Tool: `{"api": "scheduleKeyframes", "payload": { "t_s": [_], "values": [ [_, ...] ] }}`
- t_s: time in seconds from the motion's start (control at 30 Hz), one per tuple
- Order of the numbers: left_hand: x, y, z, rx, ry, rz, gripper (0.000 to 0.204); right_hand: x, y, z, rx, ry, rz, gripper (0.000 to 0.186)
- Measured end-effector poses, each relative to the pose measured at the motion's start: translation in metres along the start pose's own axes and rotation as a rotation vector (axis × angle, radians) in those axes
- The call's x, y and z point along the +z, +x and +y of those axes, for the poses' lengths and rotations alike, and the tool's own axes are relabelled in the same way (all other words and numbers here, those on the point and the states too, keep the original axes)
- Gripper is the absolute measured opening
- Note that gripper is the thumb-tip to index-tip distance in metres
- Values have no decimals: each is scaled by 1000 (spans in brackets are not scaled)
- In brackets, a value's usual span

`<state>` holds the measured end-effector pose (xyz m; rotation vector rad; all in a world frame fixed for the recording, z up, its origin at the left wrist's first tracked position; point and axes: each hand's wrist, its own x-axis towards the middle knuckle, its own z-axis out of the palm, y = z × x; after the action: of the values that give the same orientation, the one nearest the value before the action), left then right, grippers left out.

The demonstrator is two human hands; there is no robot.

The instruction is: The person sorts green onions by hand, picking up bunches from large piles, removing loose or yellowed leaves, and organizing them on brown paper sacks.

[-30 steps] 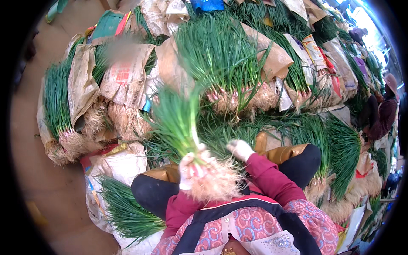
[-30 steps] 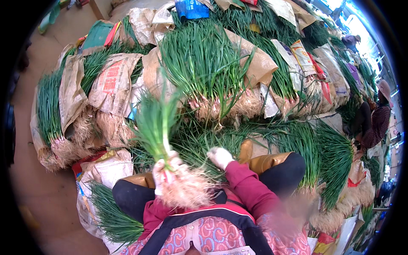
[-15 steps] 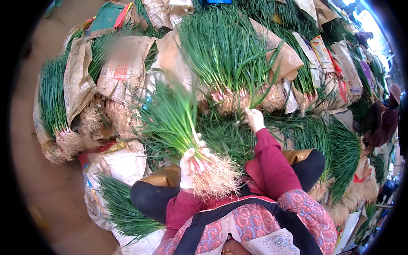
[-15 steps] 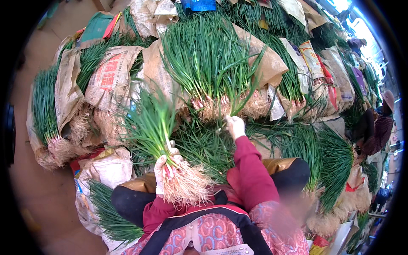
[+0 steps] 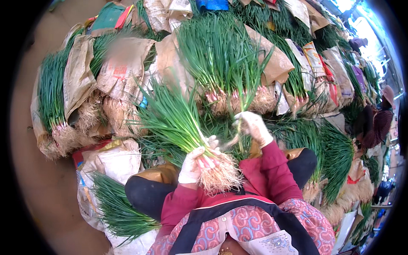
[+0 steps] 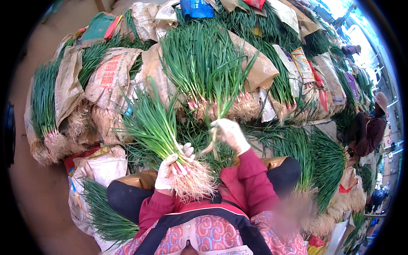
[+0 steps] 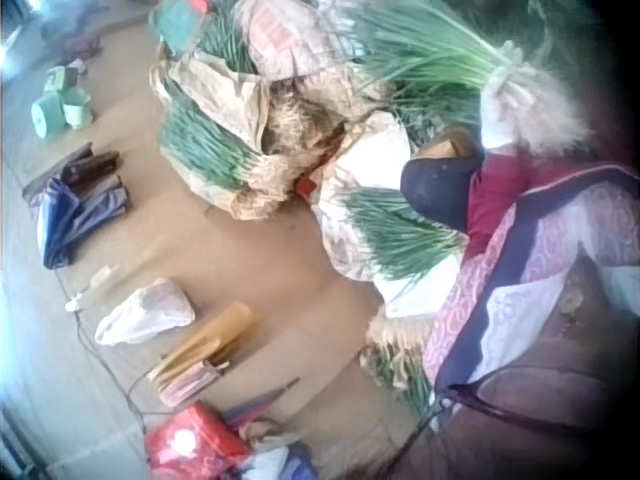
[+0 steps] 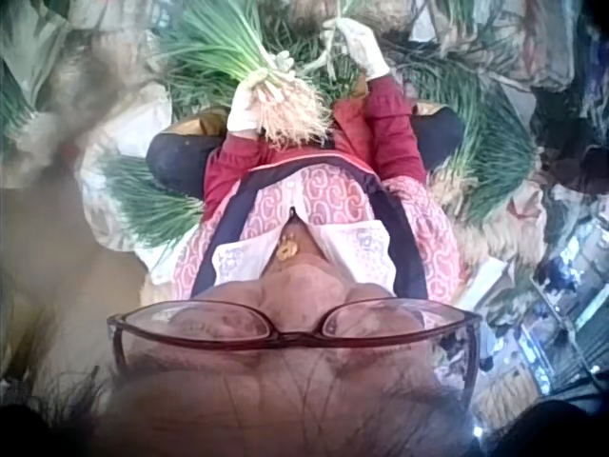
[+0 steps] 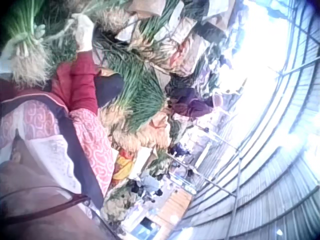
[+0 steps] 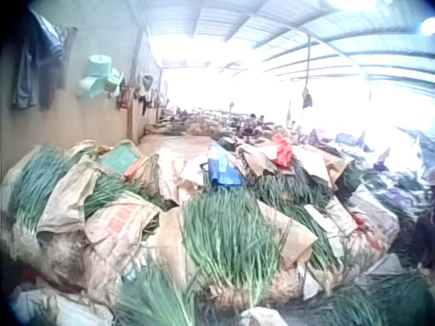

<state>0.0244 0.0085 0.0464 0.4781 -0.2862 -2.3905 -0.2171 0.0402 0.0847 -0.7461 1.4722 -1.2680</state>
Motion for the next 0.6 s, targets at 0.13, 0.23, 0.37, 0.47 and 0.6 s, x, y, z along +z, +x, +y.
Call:
{"api": "scheduleKeyframes", "payload": {
  "t_s": [0.13,0.23,0.37,0.47,0.6],
  "values": [
    [10,-5,3,-231,73,-101,45,34,-6,51,-155,27,-172,20],
    [-8,-5,-3,-252,224,-87,37,67,-33,22,-163,-375,-220,21],
    [7,-12,-8,-213,128,-35,35,35,-4,51,-548,-688,192,19],
    [11,-22,5,-139,21,-77,41,-27,21,27,-334,149,497,18],
    [9,-35,40,55,-205,-336,38,-79,16,39,-204,498,626,21]
  ]
}}
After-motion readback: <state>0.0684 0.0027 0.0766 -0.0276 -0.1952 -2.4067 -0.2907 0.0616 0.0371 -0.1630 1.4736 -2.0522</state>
